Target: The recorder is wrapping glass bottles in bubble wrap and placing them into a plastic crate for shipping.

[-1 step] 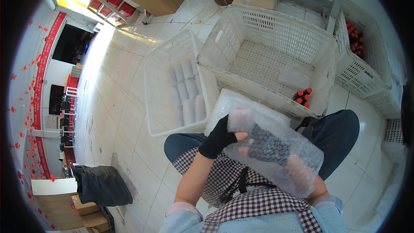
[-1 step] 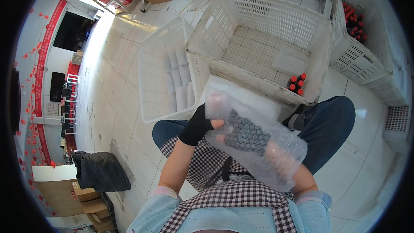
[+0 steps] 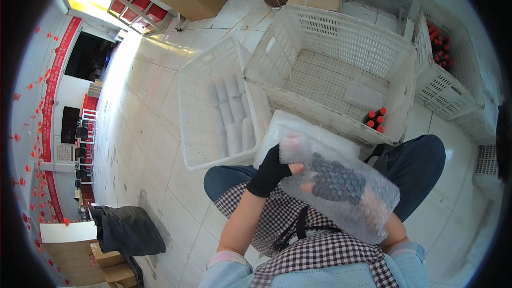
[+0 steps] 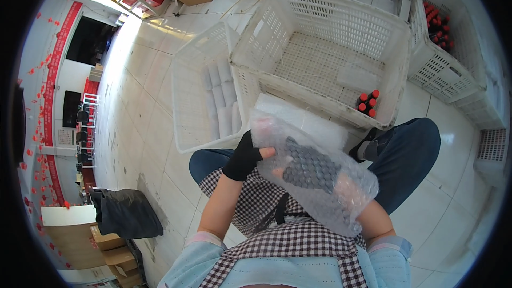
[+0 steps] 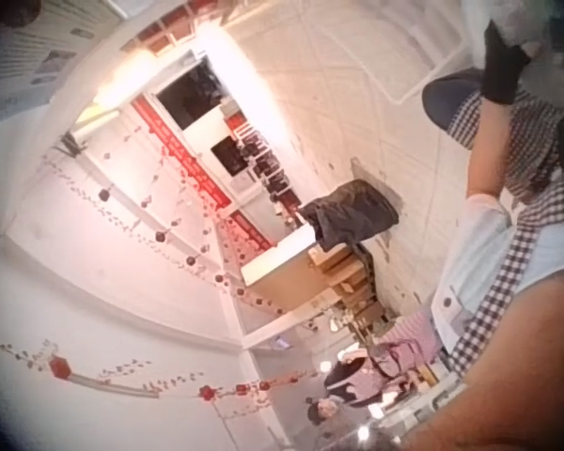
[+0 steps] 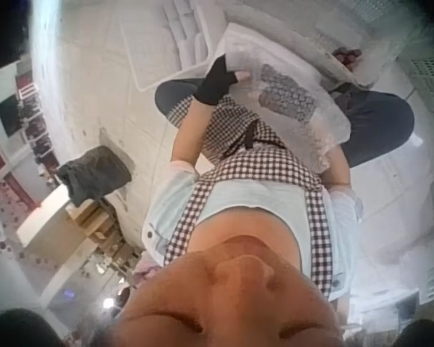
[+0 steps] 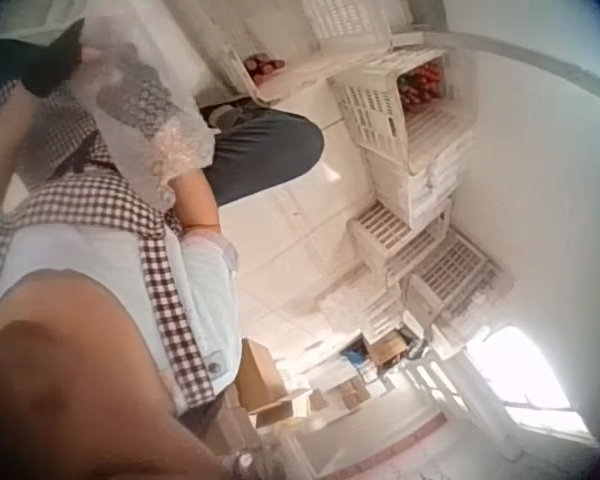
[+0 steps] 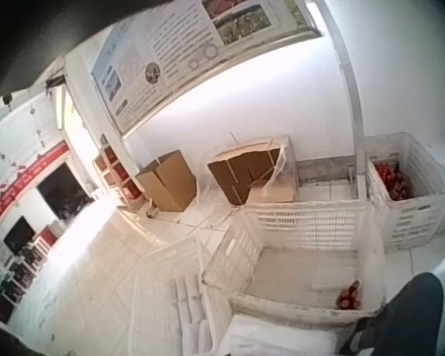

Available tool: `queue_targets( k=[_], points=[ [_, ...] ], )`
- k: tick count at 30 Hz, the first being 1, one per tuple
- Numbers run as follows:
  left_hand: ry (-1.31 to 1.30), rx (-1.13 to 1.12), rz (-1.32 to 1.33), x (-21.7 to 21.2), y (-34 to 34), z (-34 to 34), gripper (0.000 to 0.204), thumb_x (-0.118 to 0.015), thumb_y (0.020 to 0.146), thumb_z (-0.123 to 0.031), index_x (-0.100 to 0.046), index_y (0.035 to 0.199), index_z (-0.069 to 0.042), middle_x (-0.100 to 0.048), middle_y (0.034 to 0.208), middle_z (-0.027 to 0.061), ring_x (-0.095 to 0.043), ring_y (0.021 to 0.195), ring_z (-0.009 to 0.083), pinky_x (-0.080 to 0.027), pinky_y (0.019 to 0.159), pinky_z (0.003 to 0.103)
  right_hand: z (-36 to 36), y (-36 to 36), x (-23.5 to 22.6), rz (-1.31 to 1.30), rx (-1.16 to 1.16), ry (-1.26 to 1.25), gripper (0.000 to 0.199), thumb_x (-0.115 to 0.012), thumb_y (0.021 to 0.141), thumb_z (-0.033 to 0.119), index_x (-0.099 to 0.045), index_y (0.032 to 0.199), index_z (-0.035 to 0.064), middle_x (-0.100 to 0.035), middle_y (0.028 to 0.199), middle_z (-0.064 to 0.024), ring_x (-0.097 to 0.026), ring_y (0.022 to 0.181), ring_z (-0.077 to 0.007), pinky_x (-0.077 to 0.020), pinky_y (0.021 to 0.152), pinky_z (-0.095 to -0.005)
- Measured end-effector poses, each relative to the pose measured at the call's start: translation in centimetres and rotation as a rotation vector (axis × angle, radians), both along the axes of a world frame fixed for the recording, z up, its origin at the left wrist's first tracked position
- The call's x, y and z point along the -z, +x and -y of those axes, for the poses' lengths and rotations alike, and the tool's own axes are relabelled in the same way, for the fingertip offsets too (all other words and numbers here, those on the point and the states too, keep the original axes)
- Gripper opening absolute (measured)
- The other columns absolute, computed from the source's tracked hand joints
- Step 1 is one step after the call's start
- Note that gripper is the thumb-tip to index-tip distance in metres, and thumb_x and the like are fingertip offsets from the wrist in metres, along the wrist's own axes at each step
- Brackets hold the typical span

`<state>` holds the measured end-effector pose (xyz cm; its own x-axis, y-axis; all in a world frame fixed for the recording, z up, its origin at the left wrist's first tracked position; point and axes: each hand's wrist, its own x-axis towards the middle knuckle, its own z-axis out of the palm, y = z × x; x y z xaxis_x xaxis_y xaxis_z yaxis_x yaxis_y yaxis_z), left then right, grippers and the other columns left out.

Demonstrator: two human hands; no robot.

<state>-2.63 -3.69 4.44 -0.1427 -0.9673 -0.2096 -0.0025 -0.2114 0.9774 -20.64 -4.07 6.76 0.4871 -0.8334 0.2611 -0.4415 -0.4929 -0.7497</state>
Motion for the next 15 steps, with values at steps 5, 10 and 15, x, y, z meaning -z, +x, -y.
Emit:
queue_targets(
  k=[5,10,15],
  points=[
    [0.279,-0.555,-0.731,3.0,0.8,-1.4,0.054,-0.053,0.079,-0.026,-0.037,0.123,0.000,-0.048,0.118,0.0137,-0.047,0.109,0.0274,-0.038,0.093,0.038,4.2,-6.5,2.8,0.460,0.180,0.432,0.058,-0.066,0.071,0.013,-0.042,0.123,0.0046,-0.050,0.115,-0.0103,-0.048,0.106,-0.0201,-0.0398,0.086,-0.0340],
    [0.148,-0.830,-0.974,1.9,-3.6,-3.0,0.055,-0.055,0.079,-0.025,-0.035,0.125,-0.001,-0.042,0.124,0.0157,-0.043,0.113,0.0299,-0.035,0.096,0.042,0.1,-2.2,4.9,0.495,0.014,0.834,0.087,-0.076,0.064,0.019,-0.026,0.134,0.0072,-0.040,0.125,-0.0105,-0.040,0.113,-0.0194,-0.0403,0.083,-0.0322],
    [0.142,-0.469,-0.653,0.6,0.6,-4.8,0.062,-0.064,0.072,-0.018,-0.035,0.124,0.000,-0.046,0.120,0.0137,-0.044,0.110,0.0274,-0.036,0.094,0.038,0.0,-1.3,4.4,0.609,0.194,1.009,0.039,-0.070,0.071,0.017,-0.054,0.103,0.0013,-0.059,0.089,-0.0052,-0.055,0.079,-0.0146,-0.0439,0.069,-0.0276]
  ],
)
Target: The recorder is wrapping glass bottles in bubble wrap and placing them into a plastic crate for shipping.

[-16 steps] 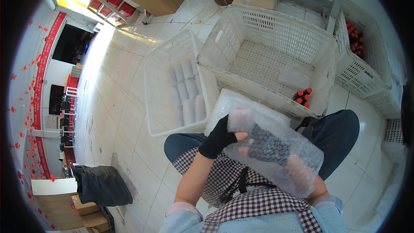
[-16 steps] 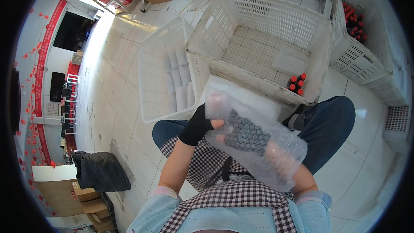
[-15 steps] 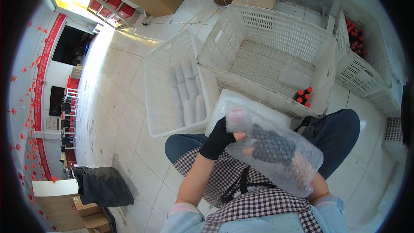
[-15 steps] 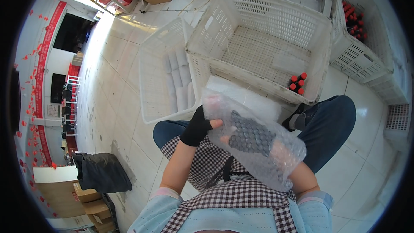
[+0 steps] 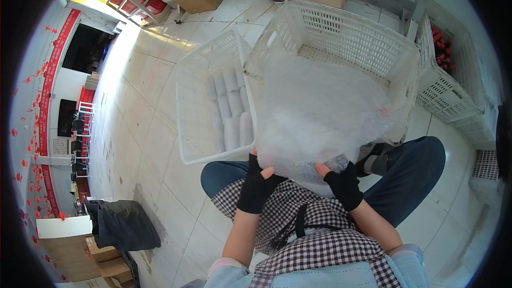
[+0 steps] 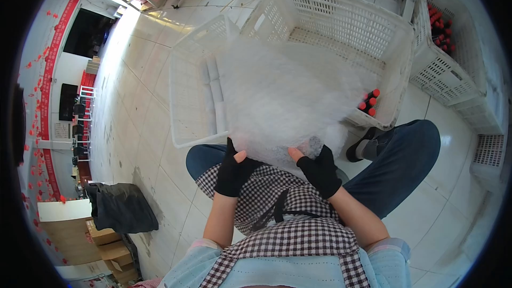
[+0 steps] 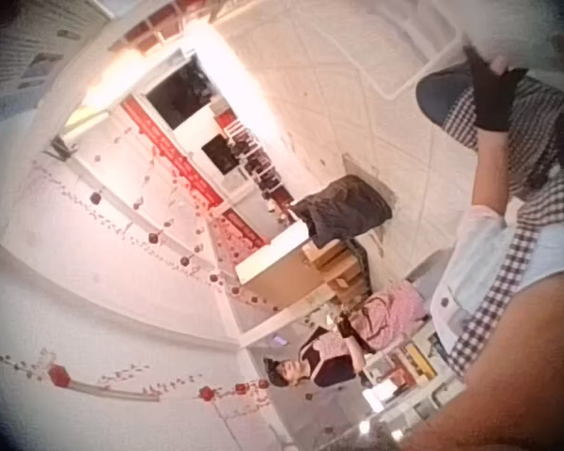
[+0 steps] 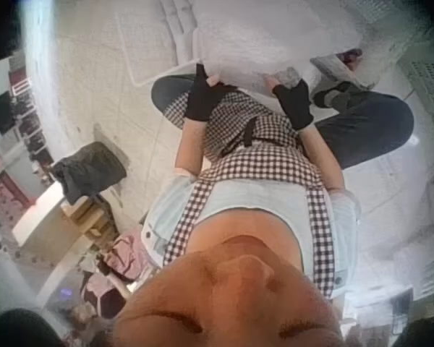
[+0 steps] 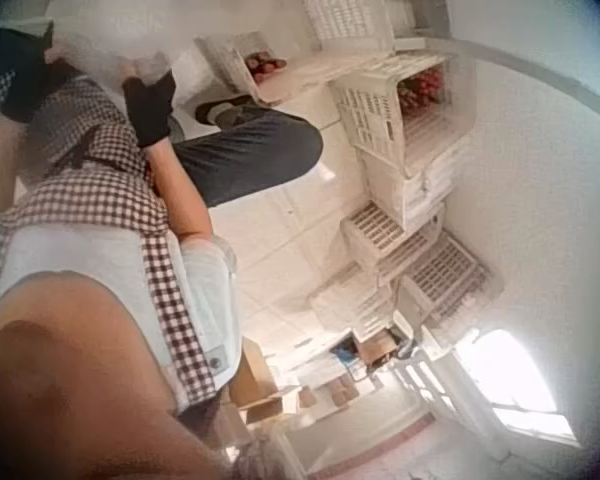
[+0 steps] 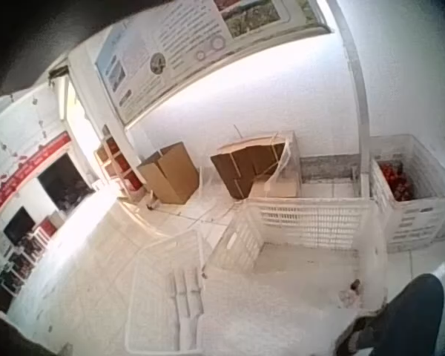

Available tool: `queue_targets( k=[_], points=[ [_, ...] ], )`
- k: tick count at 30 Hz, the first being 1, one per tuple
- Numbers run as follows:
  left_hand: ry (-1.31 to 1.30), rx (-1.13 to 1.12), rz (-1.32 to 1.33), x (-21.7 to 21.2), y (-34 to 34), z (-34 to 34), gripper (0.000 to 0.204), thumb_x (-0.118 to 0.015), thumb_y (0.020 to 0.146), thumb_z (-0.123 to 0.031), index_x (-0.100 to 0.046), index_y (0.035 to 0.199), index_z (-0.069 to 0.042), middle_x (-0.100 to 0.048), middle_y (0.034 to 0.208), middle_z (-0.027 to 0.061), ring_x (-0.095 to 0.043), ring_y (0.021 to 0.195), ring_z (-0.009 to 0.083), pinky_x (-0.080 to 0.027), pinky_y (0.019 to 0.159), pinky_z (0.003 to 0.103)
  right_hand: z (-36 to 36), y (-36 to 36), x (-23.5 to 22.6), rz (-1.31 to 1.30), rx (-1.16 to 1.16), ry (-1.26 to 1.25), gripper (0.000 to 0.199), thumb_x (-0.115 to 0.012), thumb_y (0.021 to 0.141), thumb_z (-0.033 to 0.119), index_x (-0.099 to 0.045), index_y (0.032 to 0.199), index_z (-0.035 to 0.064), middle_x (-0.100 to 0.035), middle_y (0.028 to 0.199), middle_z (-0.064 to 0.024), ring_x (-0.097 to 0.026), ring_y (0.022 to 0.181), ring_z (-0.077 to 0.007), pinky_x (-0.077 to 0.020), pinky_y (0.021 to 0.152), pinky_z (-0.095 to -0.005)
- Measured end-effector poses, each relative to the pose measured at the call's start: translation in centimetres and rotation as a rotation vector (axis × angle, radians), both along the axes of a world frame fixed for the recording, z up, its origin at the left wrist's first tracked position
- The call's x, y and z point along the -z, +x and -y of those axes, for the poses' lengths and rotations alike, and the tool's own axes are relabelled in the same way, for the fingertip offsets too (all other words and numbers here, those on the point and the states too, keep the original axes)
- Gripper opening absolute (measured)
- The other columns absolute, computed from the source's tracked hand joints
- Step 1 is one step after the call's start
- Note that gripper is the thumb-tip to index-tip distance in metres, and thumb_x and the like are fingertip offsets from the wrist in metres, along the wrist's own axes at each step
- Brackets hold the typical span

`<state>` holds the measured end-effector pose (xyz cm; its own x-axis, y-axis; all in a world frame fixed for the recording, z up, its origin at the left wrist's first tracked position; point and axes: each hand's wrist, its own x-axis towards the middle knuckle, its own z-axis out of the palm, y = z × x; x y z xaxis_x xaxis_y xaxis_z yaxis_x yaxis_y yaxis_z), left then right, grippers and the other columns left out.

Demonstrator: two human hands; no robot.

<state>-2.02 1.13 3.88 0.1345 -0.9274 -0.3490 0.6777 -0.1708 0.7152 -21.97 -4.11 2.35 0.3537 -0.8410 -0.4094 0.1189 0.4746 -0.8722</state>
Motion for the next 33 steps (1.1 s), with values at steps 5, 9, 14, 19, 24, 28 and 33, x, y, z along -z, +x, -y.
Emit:
queue_targets(
  k=[5,9,14,19,24,28,33],
  points=[
    [0.114,-0.047,0.828,-1.7,-1.3,-1.1,0.043,-0.065,0.071,-0.009,-0.047,0.109,0.002,-0.056,0.096,0.0086,-0.052,0.092,0.0175,-0.042,0.081,0.030,-0.1,0.8,1.4,-0.229,0.143,-0.589,0.018,-0.063,0.077,0.016,-0.059,0.085,0.0010,-0.059,0.075,-0.0013,-0.054,0.068,-0.0112,-0.0439,0.064,-0.0267],
    [-0.177,-0.212,1.259,-2.2,-3.3,-2.3,0.035,-0.063,0.073,-0.011,-0.049,0.102,0.001,-0.055,0.095,0.0113,-0.053,0.089,0.0218,-0.041,0.083,0.033,1.7,0.6,0.1,0.372,0.310,0.101,0.018,-0.064,0.073,0.015,-0.056,0.087,0.0052,-0.056,0.078,-0.0009,-0.054,0.078,-0.0118,-0.0440,0.066,-0.0267],
    [0.256,-0.111,0.277,-0.7,-0.8,-1.4,0.034,-0.057,0.081,-0.013,-0.048,0.111,0.002,-0.055,0.101,0.0092,-0.052,0.092,0.0172,-0.044,0.078,0.031,0.6,1.4,-2.2,-0.156,0.173,-0.695,0.018,-0.063,0.073,0.011,-0.055,0.087,0.0030,-0.056,0.080,-0.0019,-0.054,0.078,-0.0112,-0.0433,0.065,-0.0250],
    [-0.034,-0.087,0.983,-0.5,-2.4,-2.5,0.042,-0.060,0.079,-0.014,-0.045,0.113,0.003,-0.053,0.107,0.0115,-0.053,0.095,0.0181,-0.041,0.082,0.029,1.8,-0.1,-0.6,-0.071,0.146,-0.125,0.033,-0.067,0.070,0.014,-0.053,0.098,0.0016,-0.058,0.093,-0.0075,-0.054,0.082,-0.0126,-0.0439,0.068,-0.0273],
    [0.152,-0.129,0.927,-0.3,-0.5,-2.2,0.042,-0.063,0.075,-0.013,-0.046,0.110,0.002,-0.053,0.106,0.0132,-0.051,0.097,0.0207,-0.040,0.084,0.032,3.4,-0.9,-0.1,-0.174,-0.023,-0.819,0.037,-0.068,0.071,0.016,-0.053,0.100,0.0013,-0.057,0.087,-0.0059,-0.055,0.073,-0.0143,-0.0448,0.067,-0.0243],
    [-0.045,-0.045,1.221,0.5,-0.2,-3.1,0.040,-0.063,0.076,-0.013,-0.047,0.109,0.002,-0.054,0.105,0.0123,-0.052,0.095,0.0195,-0.041,0.083,0.030,6.6,-1.4,-4.1,-0.184,0.216,-0.251,0.028,-0.065,0.075,0.014,-0.052,0.098,0.0035,-0.056,0.083,-0.0070,-0.056,0.072,-0.0114,-0.0471,0.065,-0.0276],
    [0.204,-0.223,0.731,-0.1,-0.4,-3.2,0.036,-0.061,0.076,-0.009,-0.049,0.107,0.004,-0.055,0.105,0.0122,-0.052,0.094,0.0184,-0.042,0.081,0.029,9.4,-3.1,-3.6,0.407,0.365,-0.116,0.055,-0.065,0.076,0.018,-0.037,0.122,0.0090,-0.054,0.098,-0.0084,-0.054,0.086,-0.0144,-0.0458,0.072,-0.0274]
  ],
)
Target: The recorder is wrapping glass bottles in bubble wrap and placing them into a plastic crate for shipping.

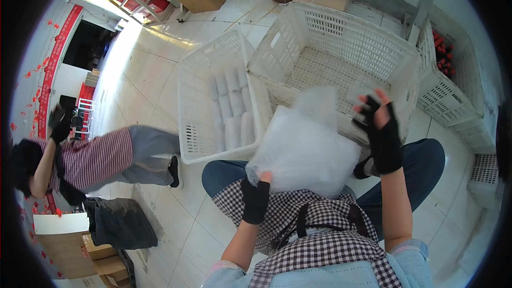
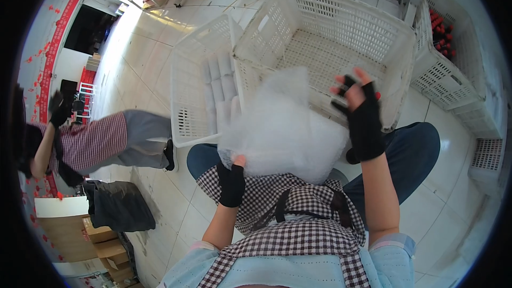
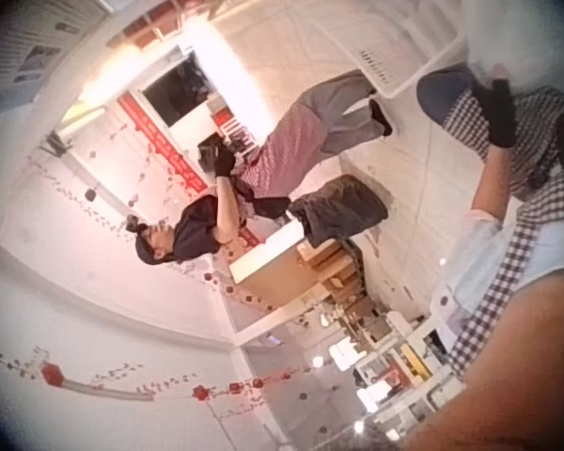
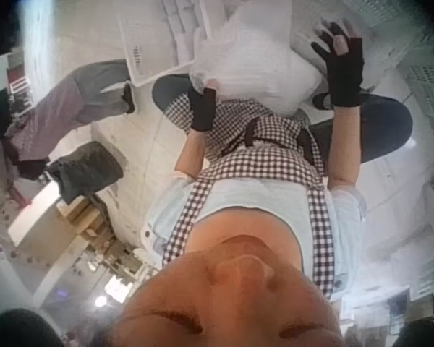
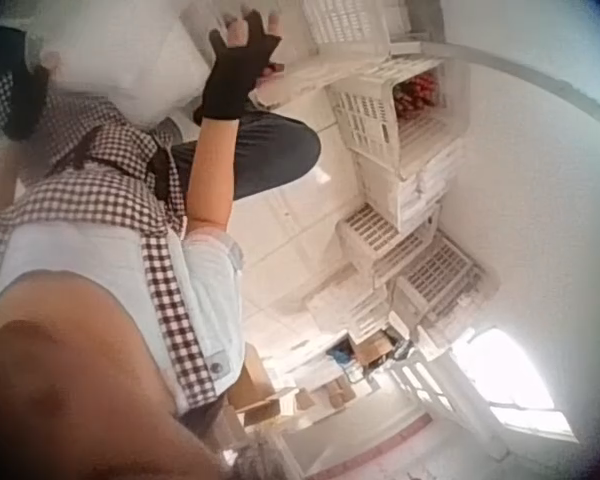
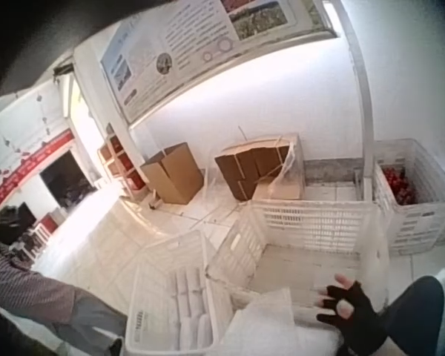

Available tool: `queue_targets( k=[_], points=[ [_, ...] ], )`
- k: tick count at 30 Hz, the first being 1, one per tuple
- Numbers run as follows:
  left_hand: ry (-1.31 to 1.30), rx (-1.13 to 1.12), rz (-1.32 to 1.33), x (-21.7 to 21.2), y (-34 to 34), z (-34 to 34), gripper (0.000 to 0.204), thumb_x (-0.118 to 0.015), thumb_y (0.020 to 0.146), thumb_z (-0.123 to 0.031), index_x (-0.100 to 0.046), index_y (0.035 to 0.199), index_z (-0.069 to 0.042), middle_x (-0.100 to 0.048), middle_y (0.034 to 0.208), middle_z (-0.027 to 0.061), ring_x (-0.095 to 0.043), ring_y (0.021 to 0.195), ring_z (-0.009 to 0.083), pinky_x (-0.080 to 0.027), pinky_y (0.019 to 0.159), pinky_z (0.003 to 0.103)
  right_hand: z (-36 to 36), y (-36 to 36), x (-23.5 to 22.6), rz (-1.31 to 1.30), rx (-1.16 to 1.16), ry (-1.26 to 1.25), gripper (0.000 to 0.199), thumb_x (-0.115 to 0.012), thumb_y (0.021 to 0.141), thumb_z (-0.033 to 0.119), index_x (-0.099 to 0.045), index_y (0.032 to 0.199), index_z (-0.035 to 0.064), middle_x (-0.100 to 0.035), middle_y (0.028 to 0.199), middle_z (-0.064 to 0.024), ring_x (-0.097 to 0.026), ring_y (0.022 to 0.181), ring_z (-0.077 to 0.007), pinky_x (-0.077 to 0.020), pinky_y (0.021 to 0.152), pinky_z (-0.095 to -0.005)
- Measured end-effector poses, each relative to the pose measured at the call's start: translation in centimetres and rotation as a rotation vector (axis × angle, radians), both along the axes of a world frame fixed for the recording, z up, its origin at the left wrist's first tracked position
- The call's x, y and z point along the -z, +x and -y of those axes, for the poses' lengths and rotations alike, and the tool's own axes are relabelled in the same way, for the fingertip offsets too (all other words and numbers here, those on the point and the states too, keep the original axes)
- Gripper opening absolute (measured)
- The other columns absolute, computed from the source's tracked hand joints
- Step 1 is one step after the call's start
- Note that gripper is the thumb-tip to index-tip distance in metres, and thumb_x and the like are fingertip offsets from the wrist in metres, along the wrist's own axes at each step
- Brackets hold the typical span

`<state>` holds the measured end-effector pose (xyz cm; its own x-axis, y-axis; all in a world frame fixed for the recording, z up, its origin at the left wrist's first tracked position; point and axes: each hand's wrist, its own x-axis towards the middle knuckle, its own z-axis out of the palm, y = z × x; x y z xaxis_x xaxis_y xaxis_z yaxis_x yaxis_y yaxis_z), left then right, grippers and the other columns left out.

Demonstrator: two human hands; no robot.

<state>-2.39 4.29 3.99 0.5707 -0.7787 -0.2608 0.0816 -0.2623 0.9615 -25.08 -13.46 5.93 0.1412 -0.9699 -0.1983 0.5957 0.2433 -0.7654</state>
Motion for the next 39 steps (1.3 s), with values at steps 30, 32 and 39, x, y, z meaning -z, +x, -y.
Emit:
queue_targets(
  k=[30,32,39],
  points=[
    [-0.108,-0.026,0.605,-0.2,-0.4,2.1,0.021,-0.052,0.080,-0.010,-0.055,0.095,0.004,-0.059,0.083,0.0111,-0.055,0.077,0.0189,-0.044,0.071,0.030,-8.2,1.5,-0.5,-0.802,-0.372,-1.113,0.033,-0.068,0.066,0.019,-0.054,0.093,0.0070,-0.057,0.086,-0.0097,-0.055,0.085,-0.0260,-0.0433,0.081,-0.0377],
    [-0.076,0.040,0.575,-1.1,-1.3,2.5,0.020,-0.053,0.080,-0.010,-0.055,0.094,0.004,-0.059,0.081,0.0111,-0.055,0.076,0.0192,-0.044,0.070,0.031,-8.9,3.9,-1.3,-1.072,-0.305,-1.271,0.066,-0.071,0.060,0.023,-0.043,0.119,0.0124,-0.058,0.091,-0.0132,-0.055,0.090,-0.0313,-0.0424,0.084,-0.0416],
    [-0.170,0.190,-0.189,1.6,-2.1,5.5,0.029,-0.043,0.087,-0.029,-0.055,0.086,-0.002,-0.059,0.072,0.0073,-0.055,0.065,0.0132,-0.041,0.056,0.027,-8.8,-0.1,5.4,-0.525,-1.028,-0.403,0.092,-0.076,0.059,0.035,-0.028,0.132,0.0067,-0.050,0.115,-0.0185,-0.049,0.107,-0.0300,-0.0358,0.093,-0.0346]
  ],
)
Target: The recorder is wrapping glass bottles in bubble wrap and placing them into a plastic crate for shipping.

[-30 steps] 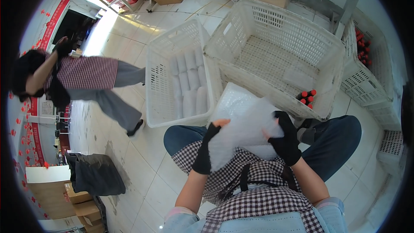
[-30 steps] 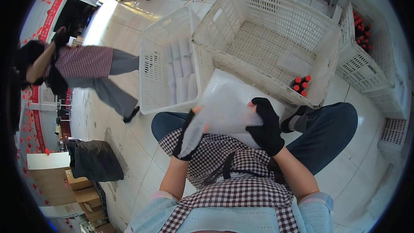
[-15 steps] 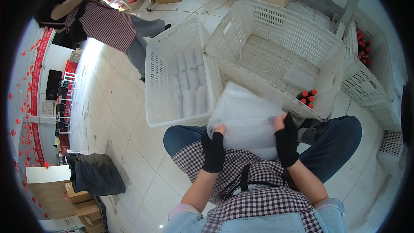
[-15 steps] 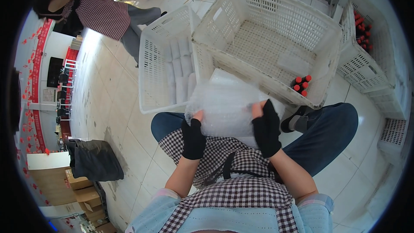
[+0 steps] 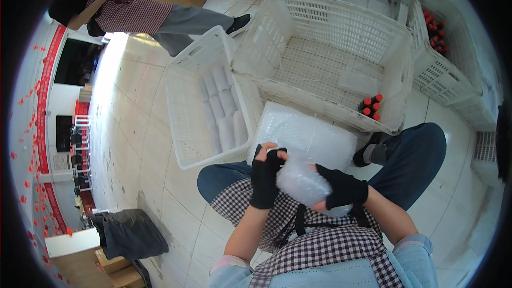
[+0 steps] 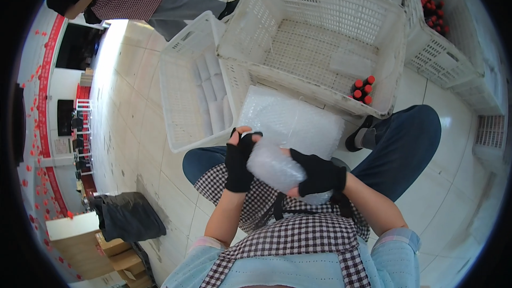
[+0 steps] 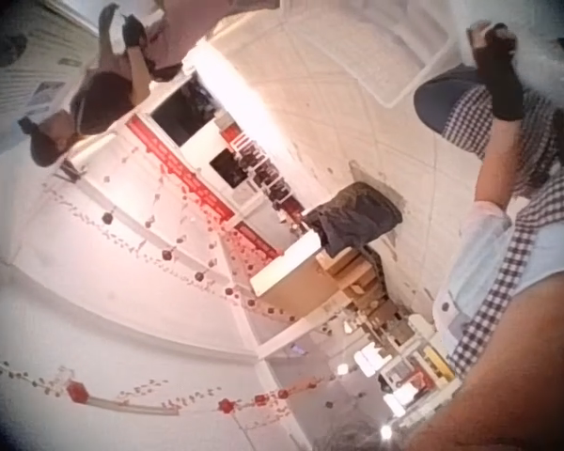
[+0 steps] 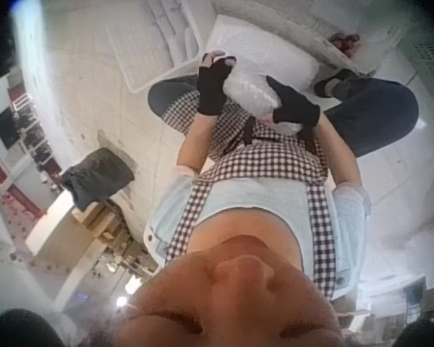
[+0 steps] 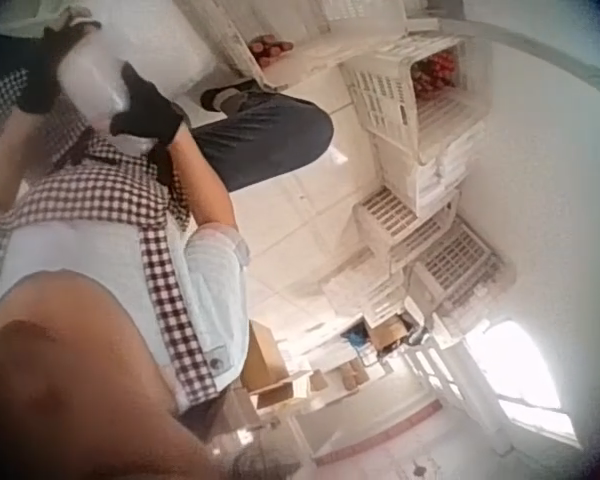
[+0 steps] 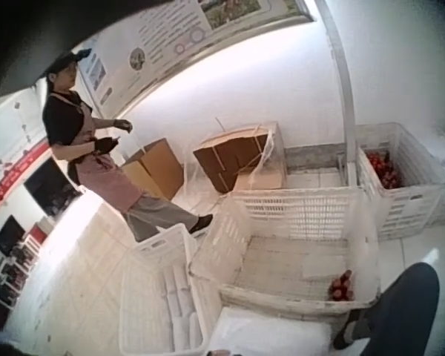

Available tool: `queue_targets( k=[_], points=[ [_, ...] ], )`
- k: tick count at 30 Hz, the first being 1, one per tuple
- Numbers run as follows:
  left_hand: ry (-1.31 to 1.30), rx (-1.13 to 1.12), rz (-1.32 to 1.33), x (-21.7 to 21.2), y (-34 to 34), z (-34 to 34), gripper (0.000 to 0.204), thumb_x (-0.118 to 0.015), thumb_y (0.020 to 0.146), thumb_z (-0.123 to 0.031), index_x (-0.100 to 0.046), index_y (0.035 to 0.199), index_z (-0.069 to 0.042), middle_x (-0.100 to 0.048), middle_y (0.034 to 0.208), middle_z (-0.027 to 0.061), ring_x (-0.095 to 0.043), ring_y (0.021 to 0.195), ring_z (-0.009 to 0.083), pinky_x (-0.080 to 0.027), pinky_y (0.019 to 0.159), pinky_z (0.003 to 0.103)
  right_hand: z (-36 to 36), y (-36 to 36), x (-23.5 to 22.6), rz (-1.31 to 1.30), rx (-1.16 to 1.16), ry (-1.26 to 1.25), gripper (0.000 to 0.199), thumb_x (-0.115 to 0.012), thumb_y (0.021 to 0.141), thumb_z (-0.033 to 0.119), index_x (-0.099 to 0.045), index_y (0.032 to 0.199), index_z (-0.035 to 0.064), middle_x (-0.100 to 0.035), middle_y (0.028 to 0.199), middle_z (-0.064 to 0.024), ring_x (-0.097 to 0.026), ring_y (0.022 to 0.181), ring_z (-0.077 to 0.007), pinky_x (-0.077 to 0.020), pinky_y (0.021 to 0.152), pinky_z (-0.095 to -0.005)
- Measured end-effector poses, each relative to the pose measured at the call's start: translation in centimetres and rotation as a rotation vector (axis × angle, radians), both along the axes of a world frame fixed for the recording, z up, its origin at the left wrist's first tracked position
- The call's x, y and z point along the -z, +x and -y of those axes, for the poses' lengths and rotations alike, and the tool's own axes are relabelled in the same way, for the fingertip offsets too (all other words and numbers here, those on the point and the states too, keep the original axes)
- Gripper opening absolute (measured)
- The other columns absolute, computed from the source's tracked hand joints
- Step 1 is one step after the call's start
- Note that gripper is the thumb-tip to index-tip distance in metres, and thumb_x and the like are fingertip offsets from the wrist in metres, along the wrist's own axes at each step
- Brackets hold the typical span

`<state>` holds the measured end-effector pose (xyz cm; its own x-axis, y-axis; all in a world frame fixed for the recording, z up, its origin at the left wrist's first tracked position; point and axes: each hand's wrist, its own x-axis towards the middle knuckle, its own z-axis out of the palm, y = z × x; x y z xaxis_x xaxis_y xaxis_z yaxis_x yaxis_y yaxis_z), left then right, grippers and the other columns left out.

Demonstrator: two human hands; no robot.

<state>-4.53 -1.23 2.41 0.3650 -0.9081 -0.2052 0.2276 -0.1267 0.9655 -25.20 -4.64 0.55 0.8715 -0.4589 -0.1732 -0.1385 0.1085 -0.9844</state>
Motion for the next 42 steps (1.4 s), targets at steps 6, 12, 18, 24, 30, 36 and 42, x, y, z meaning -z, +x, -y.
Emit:
queue_targets(
  k=[6,12,18,24,30,36,42],
  points=[
    [0.105,0.710,0.958,7.1,-7.2,0.0,0.023,-0.061,0.072,-0.020,-0.051,0.087,-0.005,-0.057,0.073,0.0110,-0.055,0.062,0.0236,-0.045,0.058,0.035,-0.6,-6.0,0.9,0.361,0.640,1.072,0.070,-0.069,0.060,0.024,-0.040,0.119,-0.0012,-0.055,0.102,-0.0164,-0.057,0.092,-0.0244,-0.0483,0.078,-0.0344],
    [-0.074,0.611,1.240,11.4,-7.1,-0.2,0.026,-0.063,0.066,-0.016,-0.051,0.084,-0.003,-0.053,0.070,0.0136,-0.056,0.066,0.0295,-0.044,0.059,0.038,0.2,-7.4,0.1,0.362,0.852,0.959,0.065,-0.069,0.055,0.032,-0.047,0.107,-0.0004,-0.056,0.090,-0.0139,-0.059,0.075,-0.0271,-0.0512,0.065,-0.0380],
    [0.383,0.327,0.015,10.6,0.4,-0.6,0.013,-0.054,0.079,-0.018,-0.051,0.085,-0.007,-0.054,0.075,0.0051,-0.055,0.068,0.0207,-0.047,0.064,0.032,1.4,-3.9,1.8,0.285,0.837,0.671,0.068,-0.071,0.059,0.019,-0.042,0.119,0.0030,-0.054,0.101,-0.0110,-0.055,0.090,-0.0218,-0.0466,0.078,-0.0335],
    [-0.030,0.305,-1.065,4.2,6.9,-3.8,0.019,-0.036,0.092,-0.026,-0.048,0.093,-0.011,-0.044,0.072,-0.0020,-0.045,0.062,0.0102,-0.040,0.050,0.023,0.8,3.5,5.3,-0.242,0.661,0.224,0.094,-0.074,0.057,0.032,-0.025,0.132,0.0021,-0.049,0.116,-0.0171,-0.049,0.106,-0.0271,-0.0384,0.090,-0.0341],
    [0.337,-0.040,-0.120,-1.5,5.9,-6.4,0.011,-0.049,0.085,-0.015,-0.055,0.092,-0.008,-0.053,0.073,0.0002,-0.050,0.067,0.0080,-0.040,0.049,0.022,-0.5,4.8,8.9,-0.390,0.704,0.141,0.097,-0.071,0.057,0.037,-0.021,0.134,0.0063,-0.050,0.115,-0.0213,-0.049,0.107,-0.0320,-0.0387,0.089,-0.0355],
    [0.011,0.581,0.861,-1.0,1.8,-5.6,0.033,-0.051,0.069,-0.001,-0.056,0.102,0.002,-0.059,0.090,0.0181,-0.055,0.086,0.0329,-0.043,0.077,0.039,-0.7,4.9,9.8,-0.497,0.651,0.076,0.089,-0.068,0.063,0.032,-0.020,0.135,0.0092,-0.053,0.108,-0.0240,-0.052,0.100,-0.0375,-0.0414,0.085,-0.0389],
    [0.100,0.605,0.951,17.9,1.1,-9.6,0.050,-0.055,0.069,-0.006,-0.045,0.119,-0.004,-0.052,0.113,0.0141,-0.048,0.106,0.0300,-0.036,0.094,0.036,0.2,6.1,8.2,-0.547,0.598,-0.040,0.075,-0.059,0.073,0.020,-0.018,0.135,0.0115,-0.054,0.105,-0.0270,-0.053,0.096,-0.0406,-0.0430,0.079,-0.0438]
  ],
)
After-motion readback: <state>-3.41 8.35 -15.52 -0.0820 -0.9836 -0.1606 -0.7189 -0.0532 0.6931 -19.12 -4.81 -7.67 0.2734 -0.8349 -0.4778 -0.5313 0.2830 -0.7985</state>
